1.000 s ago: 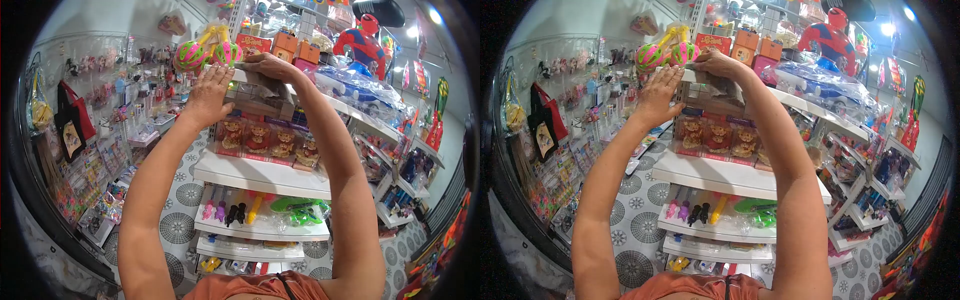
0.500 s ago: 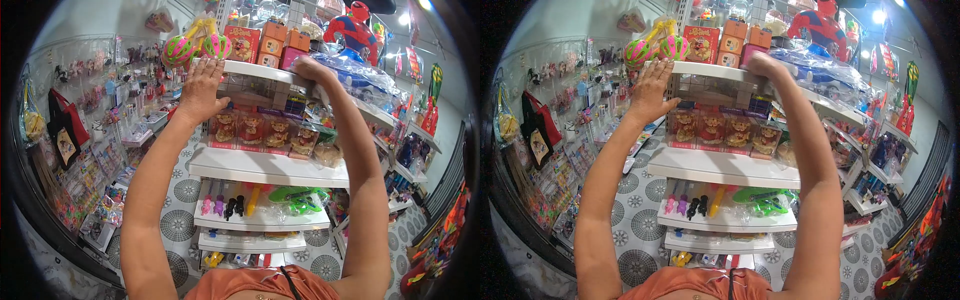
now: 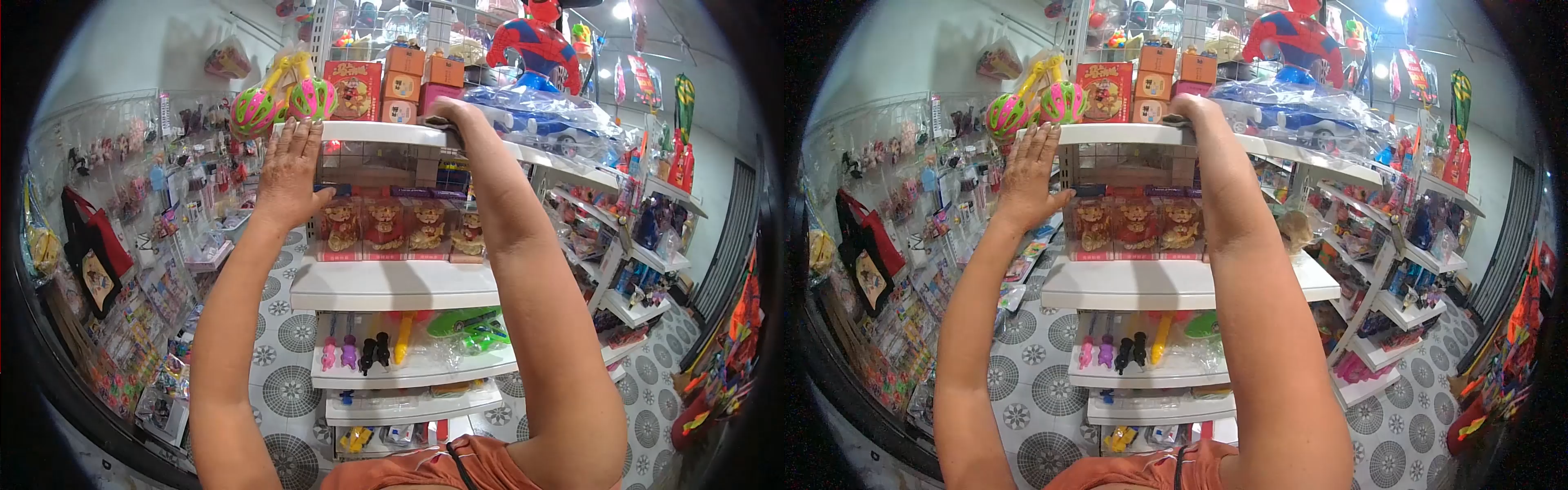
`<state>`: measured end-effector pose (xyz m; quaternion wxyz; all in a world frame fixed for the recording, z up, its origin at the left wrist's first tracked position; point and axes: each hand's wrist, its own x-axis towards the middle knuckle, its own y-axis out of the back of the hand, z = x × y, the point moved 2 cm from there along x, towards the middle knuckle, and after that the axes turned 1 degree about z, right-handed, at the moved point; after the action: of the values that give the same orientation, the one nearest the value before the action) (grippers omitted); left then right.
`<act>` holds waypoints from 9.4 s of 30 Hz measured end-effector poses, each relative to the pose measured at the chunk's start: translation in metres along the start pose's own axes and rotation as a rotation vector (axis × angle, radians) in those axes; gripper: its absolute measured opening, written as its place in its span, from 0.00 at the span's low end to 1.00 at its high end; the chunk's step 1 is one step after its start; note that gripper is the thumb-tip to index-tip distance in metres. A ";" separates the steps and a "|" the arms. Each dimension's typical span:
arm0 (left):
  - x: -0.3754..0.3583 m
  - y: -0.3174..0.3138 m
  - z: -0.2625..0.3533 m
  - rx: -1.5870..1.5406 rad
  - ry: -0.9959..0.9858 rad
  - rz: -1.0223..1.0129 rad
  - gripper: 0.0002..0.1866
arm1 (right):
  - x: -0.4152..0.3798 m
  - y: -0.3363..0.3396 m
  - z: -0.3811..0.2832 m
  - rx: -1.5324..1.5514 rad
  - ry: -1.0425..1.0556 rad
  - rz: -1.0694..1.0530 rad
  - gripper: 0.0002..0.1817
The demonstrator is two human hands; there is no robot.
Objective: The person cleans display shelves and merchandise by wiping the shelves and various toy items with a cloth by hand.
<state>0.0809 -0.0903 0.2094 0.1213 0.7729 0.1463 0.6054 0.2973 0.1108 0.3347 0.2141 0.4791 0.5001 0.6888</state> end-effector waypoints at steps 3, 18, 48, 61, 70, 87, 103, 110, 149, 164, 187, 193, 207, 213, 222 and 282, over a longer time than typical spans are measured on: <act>0.002 0.001 0.000 0.026 0.002 0.007 0.47 | -0.003 0.008 -0.006 0.037 -0.022 0.052 0.15; 0.094 0.001 0.039 -0.025 0.270 -0.176 0.30 | -0.138 -0.006 -0.006 -0.196 0.594 0.964 0.13; 0.204 -0.079 0.228 -1.507 0.498 0.071 0.13 | -0.247 0.069 0.347 1.325 0.100 1.112 0.08; 0.219 -0.122 0.183 -1.647 0.731 0.116 0.15 | -0.129 0.068 0.307 1.470 0.186 1.050 0.12; 0.207 -0.085 0.205 -1.551 0.883 0.456 0.10 | -0.124 0.040 0.366 1.235 0.136 0.921 0.10; 0.198 -0.069 0.217 -1.630 0.656 0.233 0.18 | -0.150 0.041 0.283 1.615 0.036 0.753 0.36; 0.216 -0.106 0.195 -1.776 0.721 0.381 0.12 | -0.186 0.066 0.270 1.012 -0.118 0.587 0.42; 0.213 -0.082 0.197 -2.338 0.764 -0.018 0.22 | -0.190 0.049 0.267 1.337 -0.028 0.594 0.23; 0.145 0.002 0.198 -2.222 0.664 0.200 0.22 | -0.343 0.071 0.168 1.305 0.379 0.988 0.17; -0.146 -0.010 0.168 -2.333 0.978 -0.009 0.16 | -0.449 -0.175 0.141 1.388 0.103 0.325 0.34; -0.199 -0.059 0.184 -2.183 1.296 0.345 0.29 | -0.316 -0.044 0.058 1.302 0.031 0.677 0.14; -0.190 -0.043 0.197 -2.124 1.227 0.434 0.29 | -0.204 -0.120 0.012 0.553 0.111 0.685 0.16; -0.189 -0.037 0.195 -2.069 1.165 0.426 0.29 | -0.261 -0.098 -0.125 0.518 0.835 0.437 0.17; -0.193 -0.032 0.192 -2.101 1.174 0.434 0.27 | -0.189 -0.141 0.004 0.205 0.151 0.218 0.12; -0.201 -0.044 0.193 -2.118 1.136 0.384 0.24 | -0.200 -0.120 -0.075 0.602 0.217 0.210 0.12; -0.252 -0.092 0.167 -1.965 1.305 0.400 0.11 | -0.178 -0.119 0.026 0.264 0.035 -0.047 0.16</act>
<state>0.1793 -0.1010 -0.0904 0.4667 -0.0944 -0.4680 0.7445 0.3782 0.0337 0.1500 0.1563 0.4792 0.6011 0.6202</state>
